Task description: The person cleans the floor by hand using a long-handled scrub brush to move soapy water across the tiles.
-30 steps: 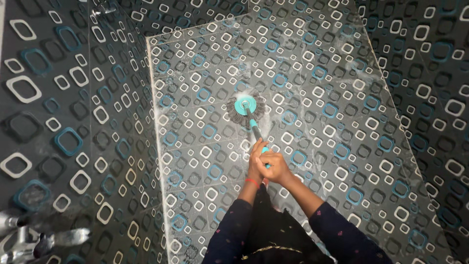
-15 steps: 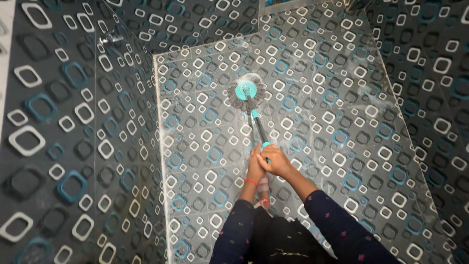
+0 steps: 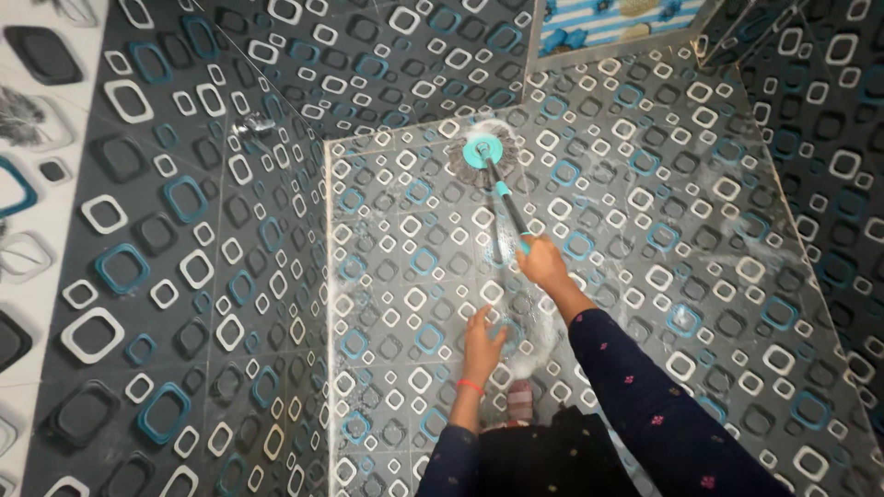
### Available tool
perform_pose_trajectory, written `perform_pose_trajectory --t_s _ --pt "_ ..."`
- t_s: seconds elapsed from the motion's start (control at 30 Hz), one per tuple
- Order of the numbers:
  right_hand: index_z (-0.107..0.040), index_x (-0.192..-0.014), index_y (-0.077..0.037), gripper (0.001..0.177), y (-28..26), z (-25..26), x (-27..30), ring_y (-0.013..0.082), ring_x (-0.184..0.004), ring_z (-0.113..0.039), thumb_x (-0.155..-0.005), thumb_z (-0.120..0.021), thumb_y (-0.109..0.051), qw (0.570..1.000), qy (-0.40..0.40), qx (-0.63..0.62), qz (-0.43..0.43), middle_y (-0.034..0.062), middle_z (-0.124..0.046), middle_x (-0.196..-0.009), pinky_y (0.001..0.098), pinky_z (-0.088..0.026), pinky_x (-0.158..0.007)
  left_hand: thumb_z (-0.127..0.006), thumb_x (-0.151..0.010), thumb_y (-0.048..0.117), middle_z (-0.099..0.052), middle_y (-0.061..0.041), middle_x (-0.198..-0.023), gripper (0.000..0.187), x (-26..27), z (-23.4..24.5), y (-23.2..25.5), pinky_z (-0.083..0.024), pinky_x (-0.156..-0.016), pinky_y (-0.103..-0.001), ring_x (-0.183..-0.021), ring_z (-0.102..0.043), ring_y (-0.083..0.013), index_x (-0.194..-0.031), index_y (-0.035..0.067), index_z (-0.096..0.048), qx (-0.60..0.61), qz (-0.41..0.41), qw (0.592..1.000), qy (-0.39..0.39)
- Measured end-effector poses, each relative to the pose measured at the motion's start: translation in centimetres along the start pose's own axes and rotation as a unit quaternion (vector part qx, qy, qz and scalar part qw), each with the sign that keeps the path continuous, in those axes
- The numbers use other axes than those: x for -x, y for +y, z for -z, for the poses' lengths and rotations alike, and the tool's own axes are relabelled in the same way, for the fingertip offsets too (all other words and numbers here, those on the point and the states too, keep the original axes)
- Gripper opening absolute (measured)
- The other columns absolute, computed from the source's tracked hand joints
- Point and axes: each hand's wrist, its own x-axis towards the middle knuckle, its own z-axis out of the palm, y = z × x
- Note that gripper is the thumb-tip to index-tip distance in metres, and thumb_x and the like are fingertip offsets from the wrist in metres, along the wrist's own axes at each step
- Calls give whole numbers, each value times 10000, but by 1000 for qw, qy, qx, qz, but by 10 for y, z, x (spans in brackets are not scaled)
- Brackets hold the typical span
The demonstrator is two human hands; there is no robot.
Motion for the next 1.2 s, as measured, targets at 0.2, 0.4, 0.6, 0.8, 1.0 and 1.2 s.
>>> perform_pose_trajectory --t_s 0.2,0.4,0.6,0.8,1.0,1.2 --pt "-636 -1214 3 504 41 -10 -42 448 -1106 -665 -809 -748 -275 995 -67 49 -48 279 -697 -1150 507 -535 -956 -782 -820 122 -616 -181 -1293 581 21 -2 -18 -560 -886 -401 -999 -683 -297 -1354 56 -560 12 28 1000 1" --pt "-615 -1236 5 506 60 -20 10 486 -1041 -678 -772 -701 -177 996 -72 43 36 332 -706 -1048 534 -539 -932 -794 -824 131 -609 -183 -1274 598 36 -25 -28 -545 -910 -401 -1009 -683 -296 -1367 59 -554 -2 31 999 -12" --pt "-573 -1247 7 547 56 41 102 495 -1029 -672 -756 -720 -185 985 -159 70 21 344 -690 -1043 542 -550 -892 -793 -788 82 -587 -208 -1293 624 55 -49 5 -504 -1015 -428 -1185 -599 -379 -1366 51 -561 10 -21 1000 2" --pt "-558 -1173 43 516 58 86 204 499 -980 -676 -760 -732 -213 971 -205 82 93 336 -696 -955 558 -550 -853 -811 -734 40 -423 -232 -1507 808 93 -79 58 -404 -1140 -437 -1398 -437 -421 -1461 70 -460 3 -42 999 -3" --pt "-585 -1072 67 379 53 141 303 505 -897 -683 -797 -664 -180 959 -216 85 165 323 -696 -872 579 -535 -824 -782 -702 20 -378 -230 -1562 779 148 -96 105 -367 -1150 -450 -1409 -402 -430 -1428 72 -506 -28 -64 997 -27" --pt "-529 -1232 128 530 8 189 363 503 -762 -680 -804 -650 -160 967 -146 59 200 320 -666 -863 567 -552 -690 -627 -766 79 -662 -186 -1303 383 185 -102 107 -300 -1273 -495 -1316 -589 -349 -1145 38 -659 7 -184 983 14"
